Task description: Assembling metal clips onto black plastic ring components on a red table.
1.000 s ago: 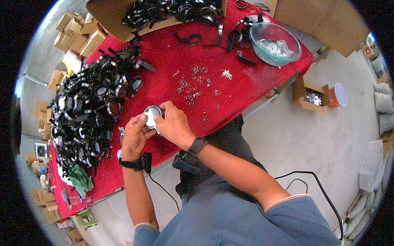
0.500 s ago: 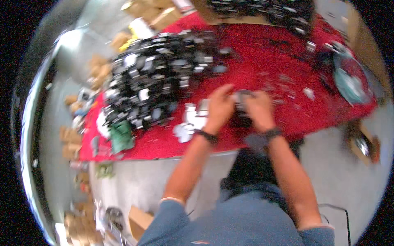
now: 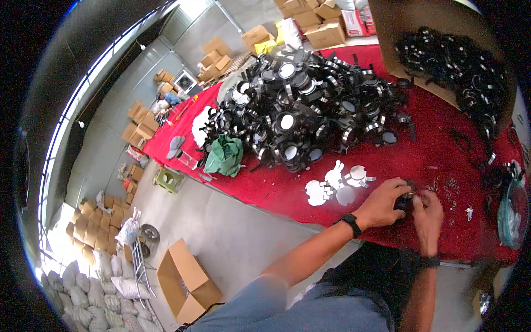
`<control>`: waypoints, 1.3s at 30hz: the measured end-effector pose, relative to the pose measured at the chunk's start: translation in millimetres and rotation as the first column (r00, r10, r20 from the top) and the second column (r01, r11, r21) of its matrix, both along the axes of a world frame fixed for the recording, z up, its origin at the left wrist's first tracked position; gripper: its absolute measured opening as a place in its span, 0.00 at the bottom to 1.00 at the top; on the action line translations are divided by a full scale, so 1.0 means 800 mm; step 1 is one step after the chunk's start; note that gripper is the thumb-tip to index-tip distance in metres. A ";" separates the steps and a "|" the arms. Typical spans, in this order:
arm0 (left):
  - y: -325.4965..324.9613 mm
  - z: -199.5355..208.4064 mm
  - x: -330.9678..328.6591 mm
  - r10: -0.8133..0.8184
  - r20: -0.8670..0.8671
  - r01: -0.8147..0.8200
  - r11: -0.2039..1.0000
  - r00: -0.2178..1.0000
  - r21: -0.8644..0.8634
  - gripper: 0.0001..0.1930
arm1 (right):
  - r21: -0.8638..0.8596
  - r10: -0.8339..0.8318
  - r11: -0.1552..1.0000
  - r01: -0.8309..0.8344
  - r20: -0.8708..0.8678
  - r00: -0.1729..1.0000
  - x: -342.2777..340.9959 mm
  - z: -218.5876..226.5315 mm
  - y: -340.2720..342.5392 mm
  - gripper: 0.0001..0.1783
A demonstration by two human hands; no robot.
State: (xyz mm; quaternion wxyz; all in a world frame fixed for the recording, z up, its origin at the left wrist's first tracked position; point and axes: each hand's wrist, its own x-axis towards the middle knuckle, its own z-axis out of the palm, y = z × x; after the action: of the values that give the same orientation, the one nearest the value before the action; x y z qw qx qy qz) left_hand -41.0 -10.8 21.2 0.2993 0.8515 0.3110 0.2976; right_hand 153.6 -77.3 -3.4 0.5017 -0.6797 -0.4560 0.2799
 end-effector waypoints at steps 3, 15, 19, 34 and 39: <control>-0.003 0.007 0.009 0.010 0.017 -0.010 1.000 1.000 0.006 0.32 | -0.059 0.104 0.994 -0.090 0.319 0.942 0.046 0.027 -0.066 0.17; 0.009 0.027 0.003 0.030 -0.064 -0.034 0.998 0.997 -0.058 0.34 | 0.132 -0.060 0.991 0.030 0.230 0.971 0.119 0.009 -0.071 0.18; 0.007 0.029 0.006 0.038 -0.091 -0.047 0.994 0.995 -0.095 0.34 | 0.034 -0.180 0.984 0.177 0.231 0.956 0.131 0.022 -0.082 0.12; 0.006 0.028 0.004 0.058 -0.100 -0.065 0.996 0.993 -0.067 0.36 | -0.090 0.086 0.995 -0.050 0.464 0.882 0.078 0.035 -0.094 0.08; 0.008 0.024 0.004 0.044 -0.078 -0.051 0.995 0.996 -0.086 0.36 | -0.094 0.107 0.993 -0.068 0.512 0.852 0.074 0.022 -0.090 0.05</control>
State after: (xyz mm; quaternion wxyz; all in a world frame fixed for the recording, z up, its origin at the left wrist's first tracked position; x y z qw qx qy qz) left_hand -37.7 -4.1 40.1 0.3174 0.8406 0.3551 0.2579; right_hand 213.1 -149.0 14.1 0.3231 -0.7259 -0.5939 0.1263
